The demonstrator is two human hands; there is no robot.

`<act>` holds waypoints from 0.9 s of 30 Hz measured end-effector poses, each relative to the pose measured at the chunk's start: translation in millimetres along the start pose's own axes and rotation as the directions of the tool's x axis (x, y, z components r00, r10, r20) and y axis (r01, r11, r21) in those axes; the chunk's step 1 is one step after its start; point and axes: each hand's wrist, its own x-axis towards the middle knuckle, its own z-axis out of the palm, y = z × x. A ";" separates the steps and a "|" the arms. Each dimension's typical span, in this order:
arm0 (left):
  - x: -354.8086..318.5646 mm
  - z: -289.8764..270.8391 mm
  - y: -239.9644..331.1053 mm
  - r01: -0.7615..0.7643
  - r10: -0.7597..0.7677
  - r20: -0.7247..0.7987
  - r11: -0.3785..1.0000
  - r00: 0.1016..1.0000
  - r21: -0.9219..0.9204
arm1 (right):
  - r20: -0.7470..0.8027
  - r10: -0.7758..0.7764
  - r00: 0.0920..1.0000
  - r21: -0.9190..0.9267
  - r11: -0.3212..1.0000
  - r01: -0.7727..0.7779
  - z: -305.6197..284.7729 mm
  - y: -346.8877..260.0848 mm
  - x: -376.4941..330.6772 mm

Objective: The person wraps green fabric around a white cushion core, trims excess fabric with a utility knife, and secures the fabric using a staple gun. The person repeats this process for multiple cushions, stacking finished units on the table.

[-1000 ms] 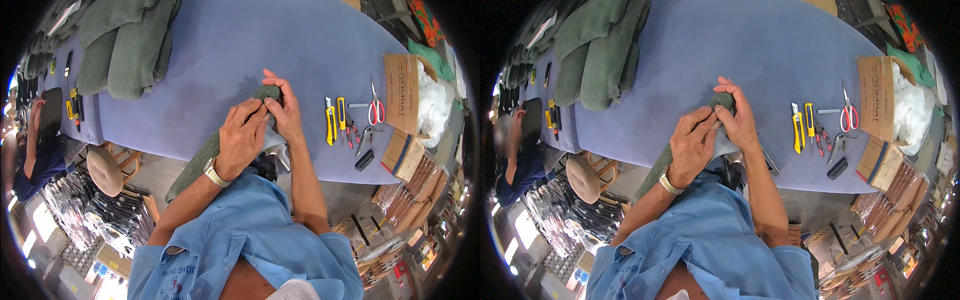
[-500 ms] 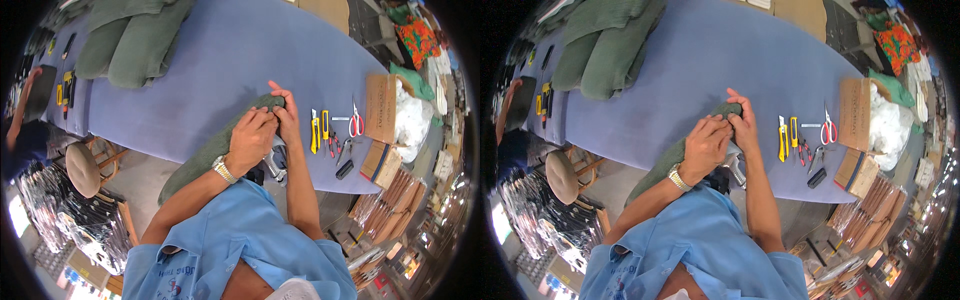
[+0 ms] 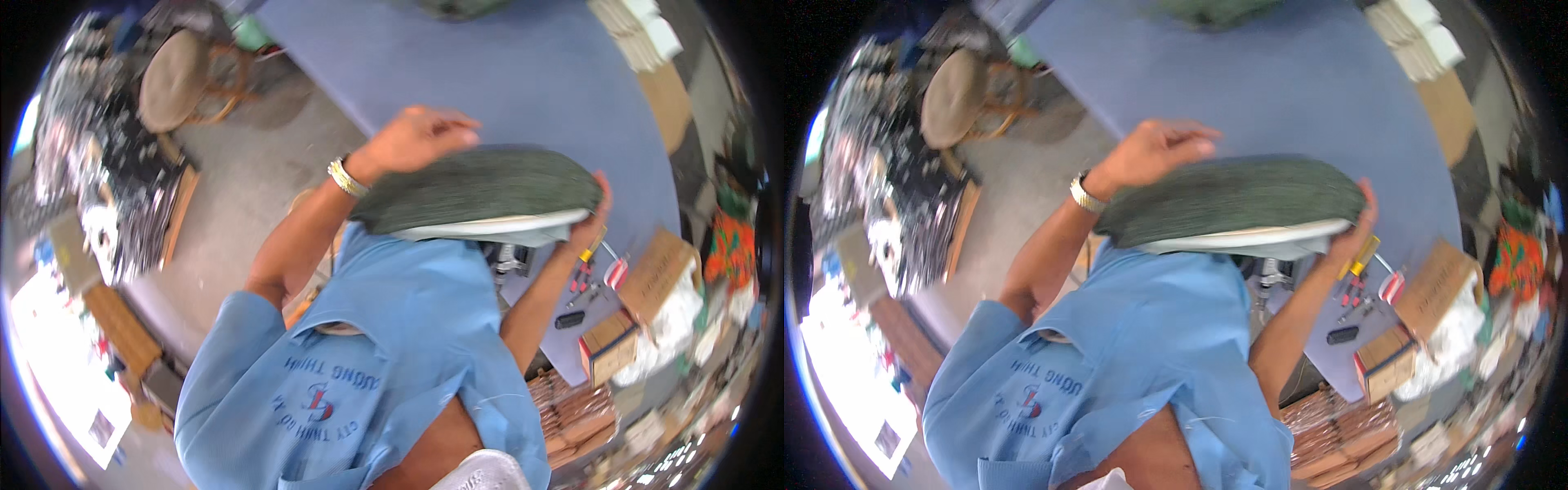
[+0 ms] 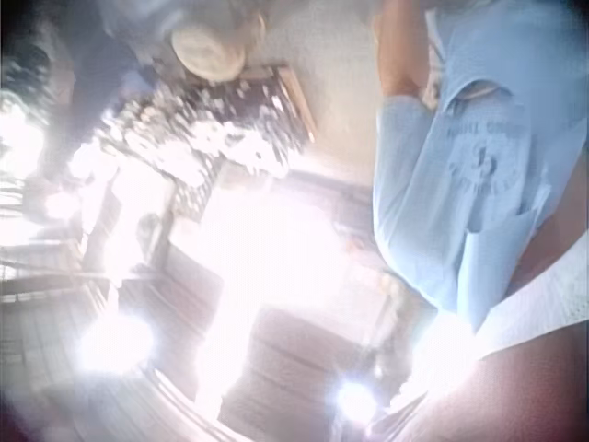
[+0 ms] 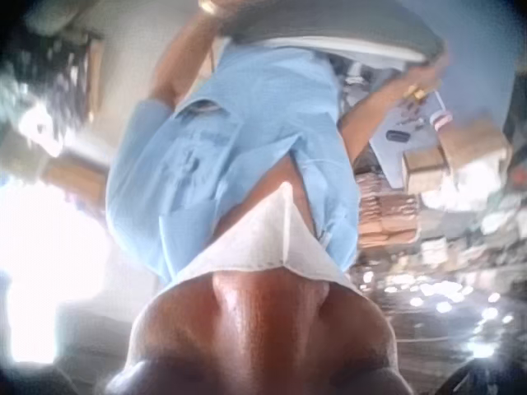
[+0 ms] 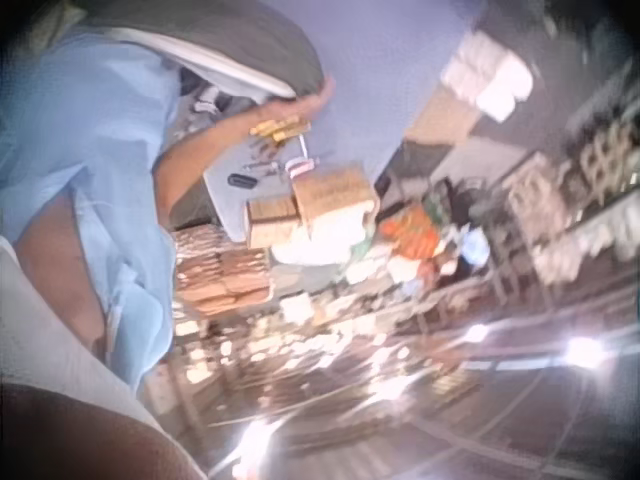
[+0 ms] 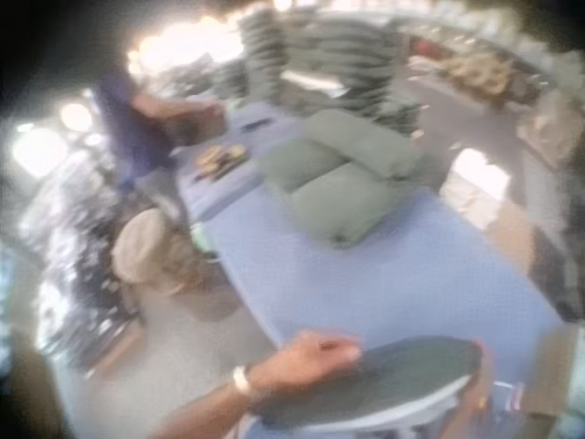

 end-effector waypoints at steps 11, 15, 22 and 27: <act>-91.8 25.4 -103.9 -0.276 -0.026 -0.694 0.906 0.719 -0.320 | -0.119 0.148 0.982 -0.193 0.967 -0.169 22.8 -9.5 56.7; -38.9 24.5 -71.7 -0.433 0.121 -0.769 0.875 0.628 -0.215 | -0.232 0.156 0.960 -0.342 0.911 -0.230 20.9 -37.9 63.4; 9.0 9.7 -67.4 -0.415 -0.006 -0.781 0.845 0.624 -0.338 | 0.592 -0.127 0.796 -0.582 0.616 0.532 131.5 -121.9 -1.5; 3.0 5.5 -64.4 -0.388 -0.054 -0.753 0.831 0.656 -0.398 | 0.905 0.023 0.424 -0.341 0.635 0.693 228.6 -103.5 -36.0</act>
